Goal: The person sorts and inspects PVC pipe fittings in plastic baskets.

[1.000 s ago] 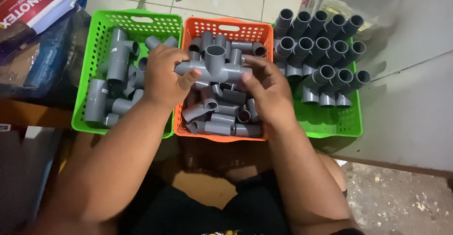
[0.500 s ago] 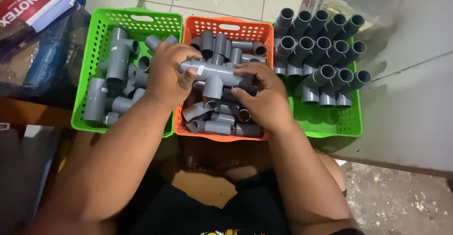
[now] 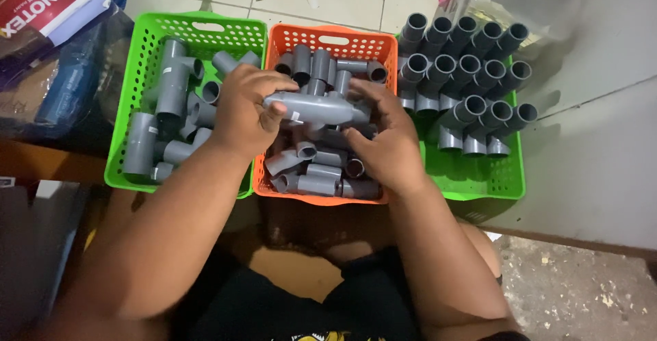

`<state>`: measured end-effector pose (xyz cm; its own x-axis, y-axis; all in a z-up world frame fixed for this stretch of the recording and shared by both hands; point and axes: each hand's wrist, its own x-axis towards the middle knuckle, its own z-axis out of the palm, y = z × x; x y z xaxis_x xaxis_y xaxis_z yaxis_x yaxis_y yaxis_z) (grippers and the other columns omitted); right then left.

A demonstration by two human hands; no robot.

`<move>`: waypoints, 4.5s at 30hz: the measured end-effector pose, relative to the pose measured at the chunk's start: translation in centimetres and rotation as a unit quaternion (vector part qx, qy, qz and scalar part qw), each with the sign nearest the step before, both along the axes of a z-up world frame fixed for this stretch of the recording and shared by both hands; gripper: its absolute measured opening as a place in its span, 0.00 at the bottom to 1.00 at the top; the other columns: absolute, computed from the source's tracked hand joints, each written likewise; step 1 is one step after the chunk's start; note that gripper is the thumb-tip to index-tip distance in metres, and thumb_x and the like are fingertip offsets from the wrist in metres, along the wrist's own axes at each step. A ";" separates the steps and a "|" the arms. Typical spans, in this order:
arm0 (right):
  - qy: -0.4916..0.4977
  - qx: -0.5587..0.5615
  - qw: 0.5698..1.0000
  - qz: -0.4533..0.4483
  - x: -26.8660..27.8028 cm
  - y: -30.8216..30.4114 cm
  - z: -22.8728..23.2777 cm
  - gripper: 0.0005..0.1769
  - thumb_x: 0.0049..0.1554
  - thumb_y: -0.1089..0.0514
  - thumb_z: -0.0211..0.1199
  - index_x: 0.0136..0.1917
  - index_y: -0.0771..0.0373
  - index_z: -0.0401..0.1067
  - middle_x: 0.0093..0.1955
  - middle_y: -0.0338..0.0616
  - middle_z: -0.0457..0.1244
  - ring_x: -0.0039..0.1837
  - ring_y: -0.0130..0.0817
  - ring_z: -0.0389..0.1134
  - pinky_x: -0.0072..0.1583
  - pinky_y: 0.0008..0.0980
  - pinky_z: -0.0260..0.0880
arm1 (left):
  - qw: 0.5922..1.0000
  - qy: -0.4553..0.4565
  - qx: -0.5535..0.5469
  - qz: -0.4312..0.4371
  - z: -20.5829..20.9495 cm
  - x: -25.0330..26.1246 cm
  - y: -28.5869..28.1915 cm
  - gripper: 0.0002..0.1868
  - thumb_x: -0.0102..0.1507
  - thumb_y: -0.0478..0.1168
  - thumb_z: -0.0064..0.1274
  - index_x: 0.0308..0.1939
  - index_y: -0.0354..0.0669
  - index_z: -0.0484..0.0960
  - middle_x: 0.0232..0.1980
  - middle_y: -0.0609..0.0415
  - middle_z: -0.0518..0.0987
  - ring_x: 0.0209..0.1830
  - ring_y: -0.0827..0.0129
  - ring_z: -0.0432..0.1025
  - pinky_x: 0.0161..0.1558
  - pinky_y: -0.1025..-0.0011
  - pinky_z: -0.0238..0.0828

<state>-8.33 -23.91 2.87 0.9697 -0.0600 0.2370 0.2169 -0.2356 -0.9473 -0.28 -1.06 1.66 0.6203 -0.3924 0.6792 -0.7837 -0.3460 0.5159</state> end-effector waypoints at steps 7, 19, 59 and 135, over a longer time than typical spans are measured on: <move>0.051 0.020 0.998 0.031 0.2 -0.1 0.2 0.41 0.50 0.74 0.68 0.75 0.59 0.64 0.71 0.62 0.61 0.73 0.56 0.62 0.69 0.50 0.67 | 0.999 -0.010 0.026 0.027 -2.5 0.9 1.0 0.40 0.70 0.72 0.25 0.45 0.51 0.87 0.43 0.57 0.84 0.42 0.55 0.75 0.44 0.62 0.72; 0.078 -0.110 0.990 -0.039 0.5 -0.5 -0.5 0.20 0.65 0.49 0.58 0.70 0.49 0.71 0.68 0.48 0.66 0.72 0.51 0.64 0.69 0.50 0.65 | 0.992 -0.035 0.106 0.059 -2.0 0.7 0.7 0.38 0.68 0.77 0.34 0.42 0.48 0.80 0.36 0.56 0.76 0.40 0.53 0.71 0.43 0.53 0.69; 0.101 -0.042 0.992 -0.060 -1.3 -4.3 -2.2 0.15 0.64 0.51 0.59 0.64 0.46 0.72 0.47 0.47 0.70 0.44 0.37 0.77 0.46 0.36 0.77 | 0.935 0.050 0.288 0.202 0.8 -12.3 -2.8 0.35 0.58 0.55 0.67 0.55 0.28 0.78 0.50 0.36 0.78 0.55 0.43 0.74 0.57 0.51 0.69; 0.086 0.099 0.988 -0.076 0.8 -4.7 -5.2 0.17 0.65 0.50 0.59 0.66 0.51 0.69 0.51 0.50 0.68 0.44 0.38 0.74 0.47 0.37 0.78 | 0.702 0.510 0.470 0.160 -15.4 -25.3 -7.5 0.33 0.53 0.62 0.63 0.53 0.46 0.76 0.51 0.47 0.71 0.51 0.51 0.65 0.47 0.51 0.65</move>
